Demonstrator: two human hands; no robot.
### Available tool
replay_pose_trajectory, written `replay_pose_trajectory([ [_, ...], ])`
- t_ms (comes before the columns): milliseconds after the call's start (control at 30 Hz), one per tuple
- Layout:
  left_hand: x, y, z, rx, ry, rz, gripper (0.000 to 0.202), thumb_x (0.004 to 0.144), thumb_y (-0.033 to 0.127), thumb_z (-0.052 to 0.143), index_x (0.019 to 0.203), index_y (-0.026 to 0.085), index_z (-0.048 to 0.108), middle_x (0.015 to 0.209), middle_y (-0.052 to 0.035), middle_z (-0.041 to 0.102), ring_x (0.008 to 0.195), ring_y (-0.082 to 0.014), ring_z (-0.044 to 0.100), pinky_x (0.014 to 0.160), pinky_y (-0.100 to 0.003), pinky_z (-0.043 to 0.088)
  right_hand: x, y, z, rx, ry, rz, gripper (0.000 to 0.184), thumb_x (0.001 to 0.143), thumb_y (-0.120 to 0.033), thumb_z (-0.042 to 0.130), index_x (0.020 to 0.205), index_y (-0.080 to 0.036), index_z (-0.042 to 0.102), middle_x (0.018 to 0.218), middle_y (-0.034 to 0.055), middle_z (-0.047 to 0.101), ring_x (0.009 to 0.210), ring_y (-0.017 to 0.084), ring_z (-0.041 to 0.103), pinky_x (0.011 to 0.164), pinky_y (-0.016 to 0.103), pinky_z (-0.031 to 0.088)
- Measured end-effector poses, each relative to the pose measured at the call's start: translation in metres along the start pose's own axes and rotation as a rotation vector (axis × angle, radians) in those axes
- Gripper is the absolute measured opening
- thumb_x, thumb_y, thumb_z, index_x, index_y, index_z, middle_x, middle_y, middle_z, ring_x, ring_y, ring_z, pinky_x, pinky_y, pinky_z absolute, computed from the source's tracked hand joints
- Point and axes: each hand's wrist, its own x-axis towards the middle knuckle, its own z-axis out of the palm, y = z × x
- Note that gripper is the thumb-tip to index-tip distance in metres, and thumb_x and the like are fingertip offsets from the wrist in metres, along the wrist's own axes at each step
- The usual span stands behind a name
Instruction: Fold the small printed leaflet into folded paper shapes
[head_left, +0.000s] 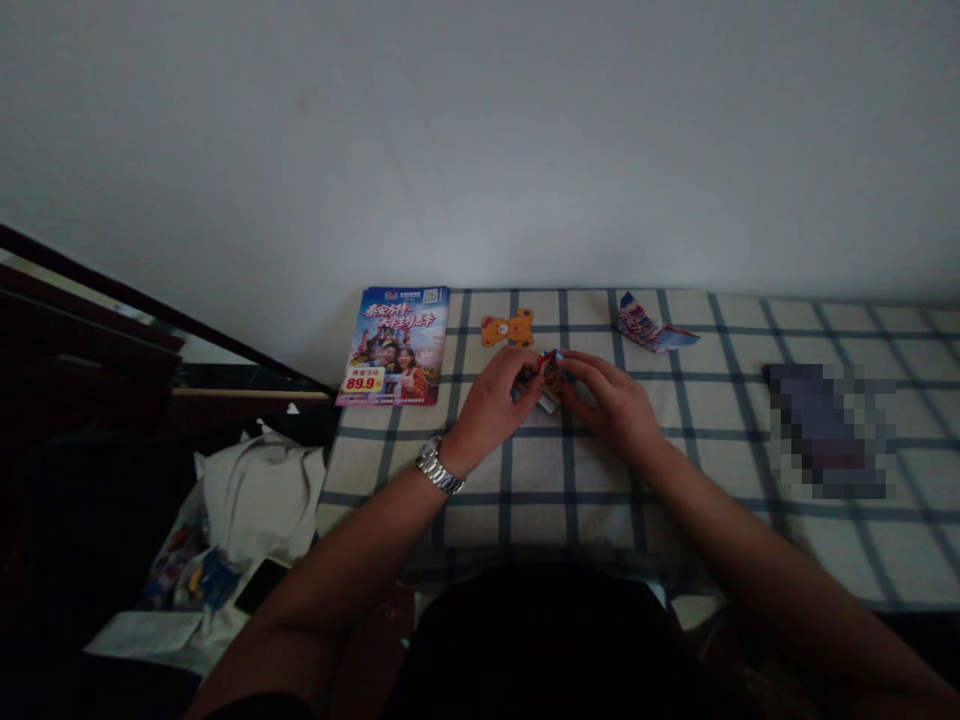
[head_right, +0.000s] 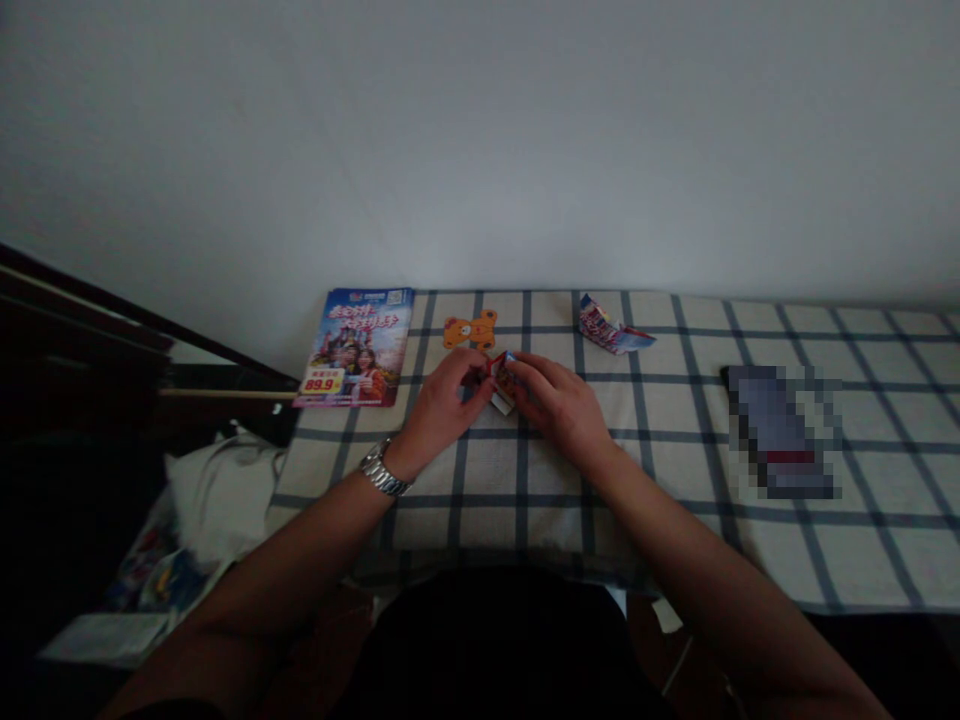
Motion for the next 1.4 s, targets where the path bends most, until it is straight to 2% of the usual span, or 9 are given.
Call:
replay_pose_trajectory([
  [233, 0.0002, 0.0031, 0.0004, -0.046, -0.005, 0.001, 0.015, 0.099, 0.012, 0.062, 0.109, 0.022, 0.057, 0.101, -0.0013, 0.062, 0.09, -0.0149, 0.064, 0.081, -0.027, 0.055, 0.0002, -0.0004, 0.0002, -0.07, -0.035, 0.012, 0.036, 0.104, -0.024, 0.059, 0.139, -0.03, 0.063, 0.148, 0.0107, 0.068, 0.128, 0.031, 0.071, 0.104, 0.049, 0.061],
  [433, -0.0002, 0.0017, 0.0008, -0.049, 0.001, -0.014, 0.011, 0.1, 0.014, 0.062, 0.108, 0.022, 0.058, 0.099, -0.0012, 0.062, 0.088, -0.0146, 0.063, 0.081, -0.028, 0.055, 0.0011, -0.0034, -0.0005, -0.046, 0.041, -0.02, 0.034, 0.104, -0.021, 0.06, 0.138, -0.026, 0.058, 0.147, 0.0119, 0.069, 0.12, 0.027, 0.076, 0.101, 0.044, 0.063],
  [533, -0.0005, -0.0005, 0.002, -0.055, 0.008, -0.008, 0.01, 0.101, 0.015, 0.062, 0.108, 0.022, 0.058, 0.1, -0.0016, 0.063, 0.088, -0.0151, 0.064, 0.081, -0.028, 0.055, 0.0018, -0.0043, -0.0008, -0.069, 0.035, -0.018, 0.033, 0.104, -0.021, 0.06, 0.136, -0.026, 0.06, 0.146, 0.0117, 0.07, 0.12, 0.027, 0.075, 0.101, 0.043, 0.064],
  [667, 0.0001, -0.0008, 0.003, -0.059, 0.038, 0.022, 0.012, 0.1, 0.014, 0.063, 0.108, 0.021, 0.058, 0.098, -0.0012, 0.063, 0.084, -0.0144, 0.063, 0.076, -0.027, 0.055, 0.0015, -0.0012, 0.001, -0.114, 0.054, -0.086, 0.035, 0.104, -0.021, 0.061, 0.139, -0.026, 0.061, 0.147, 0.0119, 0.069, 0.124, 0.028, 0.074, 0.1, 0.042, 0.064],
  [867, 0.0007, 0.0013, 0.0024, -0.079, 0.056, 0.03, 0.01, 0.101, 0.017, 0.063, 0.108, 0.022, 0.058, 0.096, -0.0009, 0.062, 0.083, -0.0144, 0.064, 0.076, -0.027, 0.055, -0.0006, 0.0041, 0.0037, -0.187, 0.037, -0.132, 0.038, 0.104, -0.021, 0.062, 0.141, -0.028, 0.061, 0.149, 0.0134, 0.067, 0.119, 0.029, 0.074, 0.095, 0.044, 0.065],
  [1000, 0.0002, -0.0005, 0.0031, -0.091, 0.046, 0.031, 0.01, 0.101, 0.017, 0.063, 0.108, 0.022, 0.058, 0.097, -0.0013, 0.062, 0.085, -0.015, 0.064, 0.076, -0.027, 0.055, -0.0012, 0.004, 0.004, -0.194, 0.019, -0.127, 0.041, 0.104, -0.022, 0.063, 0.144, -0.032, 0.061, 0.151, 0.0117, 0.065, 0.119, 0.029, 0.072, 0.095, 0.044, 0.064],
  [1200, -0.0015, -0.0039, 0.0047, -0.085, 0.041, 0.022, 0.007, 0.104, 0.022, 0.061, 0.11, 0.022, 0.058, 0.1, -0.0023, 0.064, 0.087, -0.0157, 0.065, 0.078, -0.029, 0.056, -0.0009, 0.0023, 0.0044, -0.117, 0.002, -0.078, 0.036, 0.103, -0.024, 0.064, 0.137, -0.033, 0.068, 0.152, 0.0101, 0.063, 0.12, 0.032, 0.072, 0.096, 0.047, 0.064],
  [1400, -0.0012, -0.0022, 0.0028, -0.04, 0.047, 0.038, 0.006, 0.104, 0.02, 0.06, 0.109, 0.022, 0.059, 0.099, -0.002, 0.063, 0.086, -0.0151, 0.063, 0.079, -0.029, 0.055, -0.001, 0.0021, 0.004, -0.066, 0.002, -0.053, 0.033, 0.104, -0.025, 0.062, 0.135, -0.032, 0.068, 0.152, 0.0104, 0.062, 0.116, 0.029, 0.072, 0.096, 0.045, 0.064],
])
